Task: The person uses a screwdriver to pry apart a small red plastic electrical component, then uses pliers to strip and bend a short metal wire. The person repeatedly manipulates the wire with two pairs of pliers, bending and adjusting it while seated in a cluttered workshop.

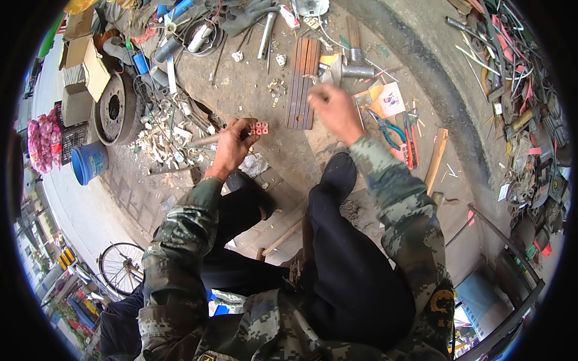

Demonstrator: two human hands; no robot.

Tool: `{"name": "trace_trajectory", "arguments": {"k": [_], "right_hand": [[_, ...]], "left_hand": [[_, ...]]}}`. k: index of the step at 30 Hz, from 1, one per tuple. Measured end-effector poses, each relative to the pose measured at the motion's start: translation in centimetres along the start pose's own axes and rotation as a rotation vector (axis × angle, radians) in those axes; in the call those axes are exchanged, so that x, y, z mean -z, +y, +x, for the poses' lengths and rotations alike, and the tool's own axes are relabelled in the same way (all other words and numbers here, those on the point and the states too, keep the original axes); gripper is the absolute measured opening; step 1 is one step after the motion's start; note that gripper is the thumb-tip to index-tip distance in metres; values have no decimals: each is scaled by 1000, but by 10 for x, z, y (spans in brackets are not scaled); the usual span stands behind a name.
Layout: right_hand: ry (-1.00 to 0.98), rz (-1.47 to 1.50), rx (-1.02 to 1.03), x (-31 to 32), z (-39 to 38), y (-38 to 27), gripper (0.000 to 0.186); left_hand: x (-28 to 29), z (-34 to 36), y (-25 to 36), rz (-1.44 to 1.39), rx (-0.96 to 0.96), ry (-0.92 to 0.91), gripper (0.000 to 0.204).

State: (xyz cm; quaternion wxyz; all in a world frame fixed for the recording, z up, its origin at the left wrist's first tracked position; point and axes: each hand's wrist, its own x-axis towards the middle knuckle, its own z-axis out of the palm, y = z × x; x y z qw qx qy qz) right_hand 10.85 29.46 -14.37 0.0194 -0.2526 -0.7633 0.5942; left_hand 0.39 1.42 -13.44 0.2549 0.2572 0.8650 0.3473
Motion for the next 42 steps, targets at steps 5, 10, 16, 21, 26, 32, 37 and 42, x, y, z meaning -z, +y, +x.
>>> {"name": "trace_trajectory", "arguments": {"k": [5, 10, 16, 21, 26, 32, 37, 42], "right_hand": [[232, -607, 62, 81, 89, 4, 31], [32, -1208, 398, 107, 119, 23, 44], [-54, -1472, 575, 120, 122, 31, 46], [-105, -1455, 583, 127, 122, 18, 50], [-88, -1473, 766, 136, 109, -4, 47], [-277, -1511, 337, 157, 76, -23, 44], [-41, -1135, -200, 157, 20, -18, 41], [-10, -277, -263, 97, -61, -42, 41]], "left_hand": [[-12, 29, -37, 61, -9, 18, 41], [-22, 53, -50, 44, 0, 69, 44], [-26, 58, -51, 18, 44, 110, 50], [-25, 50, -47, -9, 50, 104, 63], [-35, 46, -40, 77, 41, 192, 62], [-41, 53, -37, 54, 114, 227, 53], [-46, 57, -42, 38, 88, 304, 49], [-49, 56, -44, 50, 60, 337, 45]]}}
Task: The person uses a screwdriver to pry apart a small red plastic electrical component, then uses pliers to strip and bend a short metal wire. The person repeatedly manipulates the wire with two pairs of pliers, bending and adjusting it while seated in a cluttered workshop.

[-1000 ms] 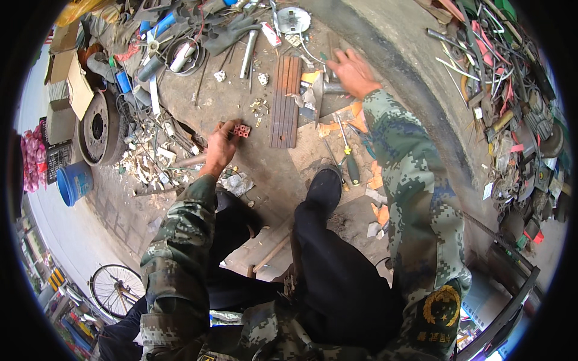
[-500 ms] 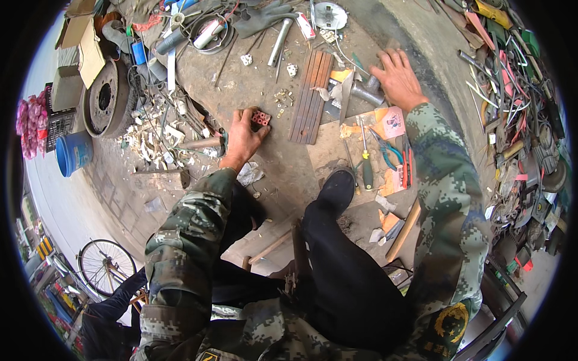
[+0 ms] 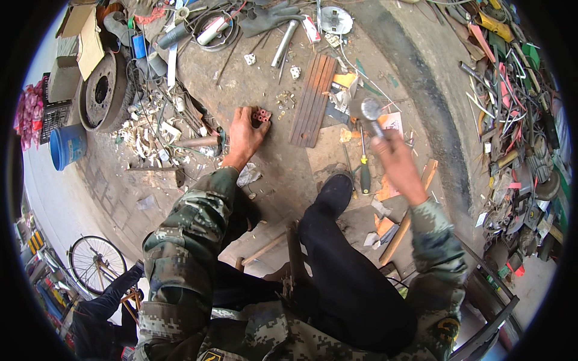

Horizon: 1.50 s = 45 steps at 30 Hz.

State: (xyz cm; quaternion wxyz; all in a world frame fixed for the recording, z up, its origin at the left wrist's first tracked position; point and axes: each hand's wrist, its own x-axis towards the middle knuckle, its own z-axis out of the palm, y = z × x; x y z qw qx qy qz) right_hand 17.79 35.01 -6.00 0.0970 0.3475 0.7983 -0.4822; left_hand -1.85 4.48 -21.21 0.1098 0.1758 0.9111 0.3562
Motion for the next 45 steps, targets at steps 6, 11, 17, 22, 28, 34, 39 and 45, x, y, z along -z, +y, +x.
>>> {"name": "trace_trajectory", "arguments": {"k": [6, 11, 17, 22, 28, 34, 39, 45], "right_hand": [[-215, -162, 219, -117, -7, -40, 34], [-46, -306, 306, -177, 24, -45, 33], [33, -254, 261, -187, 33, -38, 35], [118, -202, 414, -190, 21, -39, 35], [-70, -399, 243, -187, 41, -43, 36], [52, -346, 399, -185, 28, -42, 36], [-130, -468, 231, -187, 51, -38, 36], [-56, -388, 305, -179, 44, -48, 36]], "left_hand": [[4, -4, -2, 32, -50, -18, 40], [5, 3, -9, 48, -142, -17, 39], [7, 6, -15, 33, -174, -61, 39], [10, 9, -15, 84, -203, -81, 37], [19, 8, -17, 120, -234, -135, 40], [17, 20, -20, 119, -281, -136, 42], [20, 27, -18, 80, -326, -146, 42], [20, 24, -21, 100, -306, -137, 44]]}}
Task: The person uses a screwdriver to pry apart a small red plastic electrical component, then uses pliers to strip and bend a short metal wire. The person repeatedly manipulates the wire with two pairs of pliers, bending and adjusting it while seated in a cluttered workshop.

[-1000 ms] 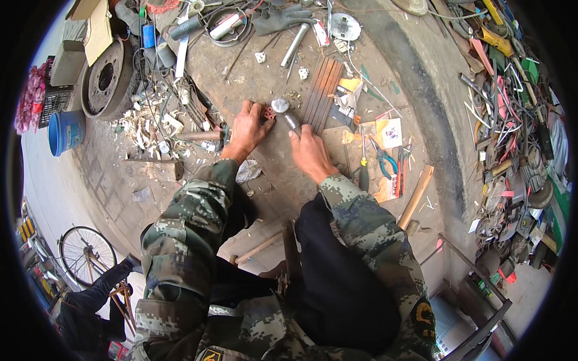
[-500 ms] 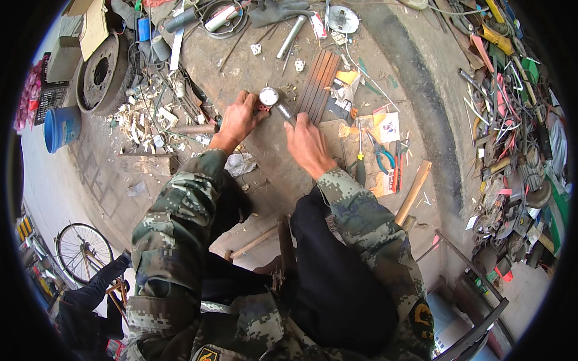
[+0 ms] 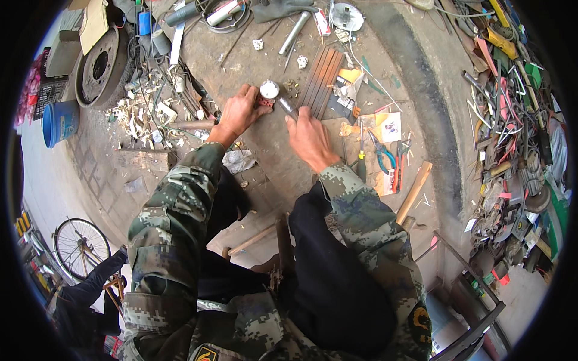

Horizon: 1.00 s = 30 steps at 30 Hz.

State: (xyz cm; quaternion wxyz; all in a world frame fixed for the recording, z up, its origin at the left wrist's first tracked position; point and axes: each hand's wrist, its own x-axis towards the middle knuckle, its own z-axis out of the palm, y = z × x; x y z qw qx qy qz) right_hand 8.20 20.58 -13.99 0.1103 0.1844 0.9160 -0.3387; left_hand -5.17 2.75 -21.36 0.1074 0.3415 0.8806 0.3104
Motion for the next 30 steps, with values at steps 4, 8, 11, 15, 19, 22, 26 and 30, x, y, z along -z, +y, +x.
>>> {"name": "trace_trajectory", "arguments": {"k": [4, 8, 11, 15, 19, 22, 26, 30], "right_hand": [[109, 53, 51, 3, -11, -5, 35], [-75, -80, -58, -2, 6, 3, 34], [-75, -41, -56, 3, 8, 9, 34], [17, 0, 2, 11, -2, -4, 36], [-6, 101, -73, 22, -9, -11, 37], [22, 177, -160, 28, -24, 4, 38], [56, 454, -302, 32, -56, 45, 39], [-19, 876, -634, 44, -71, 87, 37]], "left_hand": [[-2, 2, -2, -7, -15, 4, 47], [1, 6, -2, -6, -40, -25, 48], [2, 3, 0, 39, -17, -43, 48], [0, 0, 2, 22, 8, -42, 48], [3, -4, 3, -22, 13, -7, 48], [8, -12, 0, -99, 142, -4, 50], [8, -37, -10, -108, 235, 53, 45], [1, -61, -21, -98, 279, 137, 47]]}}
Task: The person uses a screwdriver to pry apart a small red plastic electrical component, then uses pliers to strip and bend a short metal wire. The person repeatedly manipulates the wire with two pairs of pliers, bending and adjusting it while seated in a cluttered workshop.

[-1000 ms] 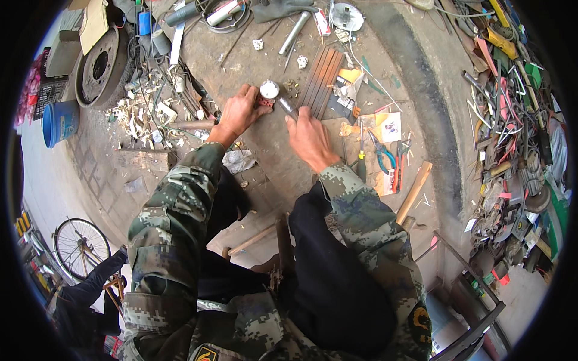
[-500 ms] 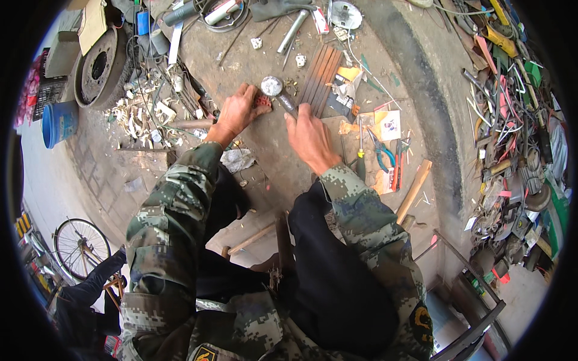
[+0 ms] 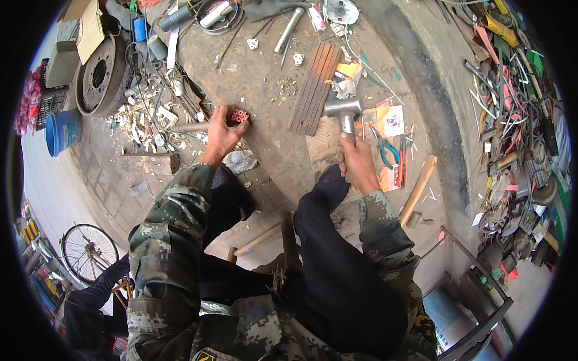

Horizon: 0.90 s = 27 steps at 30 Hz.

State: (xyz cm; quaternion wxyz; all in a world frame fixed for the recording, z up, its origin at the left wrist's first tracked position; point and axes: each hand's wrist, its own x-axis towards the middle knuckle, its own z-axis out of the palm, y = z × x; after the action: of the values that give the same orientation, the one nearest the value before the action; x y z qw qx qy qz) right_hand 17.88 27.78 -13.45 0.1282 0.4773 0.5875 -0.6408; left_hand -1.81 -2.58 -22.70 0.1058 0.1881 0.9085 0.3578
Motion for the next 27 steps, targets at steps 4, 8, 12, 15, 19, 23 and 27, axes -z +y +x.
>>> {"name": "trace_trajectory", "arguments": {"k": [4, 8, 12, 15, 19, 23, 27], "right_hand": [[19, 139, -91, 25, 11, 13, 37], [85, -2, -90, 27, 21, 31, 41], [160, -435, 53, 28, 24, 31, 48], [436, -1003, 245, 34, 15, 13, 51], [413, -733, 665, 13, 15, -19, 23], [88, -796, 790, -46, 43, -45, 14], [-76, -965, 816, -101, 76, -65, 22]], "left_hand": [[-3, -21, -9, -256, 281, 46, 42], [-7, -44, -23, -352, 547, 158, 43], [-17, -67, -56, -315, 712, 17, 41], [-30, -77, -82, -426, 697, -9, 40], [-35, -78, -95, -504, 582, -43, 49], [-26, -78, -80, -492, 551, -39, 51], [-13, -77, -62, -436, 498, 7, 48]]}}
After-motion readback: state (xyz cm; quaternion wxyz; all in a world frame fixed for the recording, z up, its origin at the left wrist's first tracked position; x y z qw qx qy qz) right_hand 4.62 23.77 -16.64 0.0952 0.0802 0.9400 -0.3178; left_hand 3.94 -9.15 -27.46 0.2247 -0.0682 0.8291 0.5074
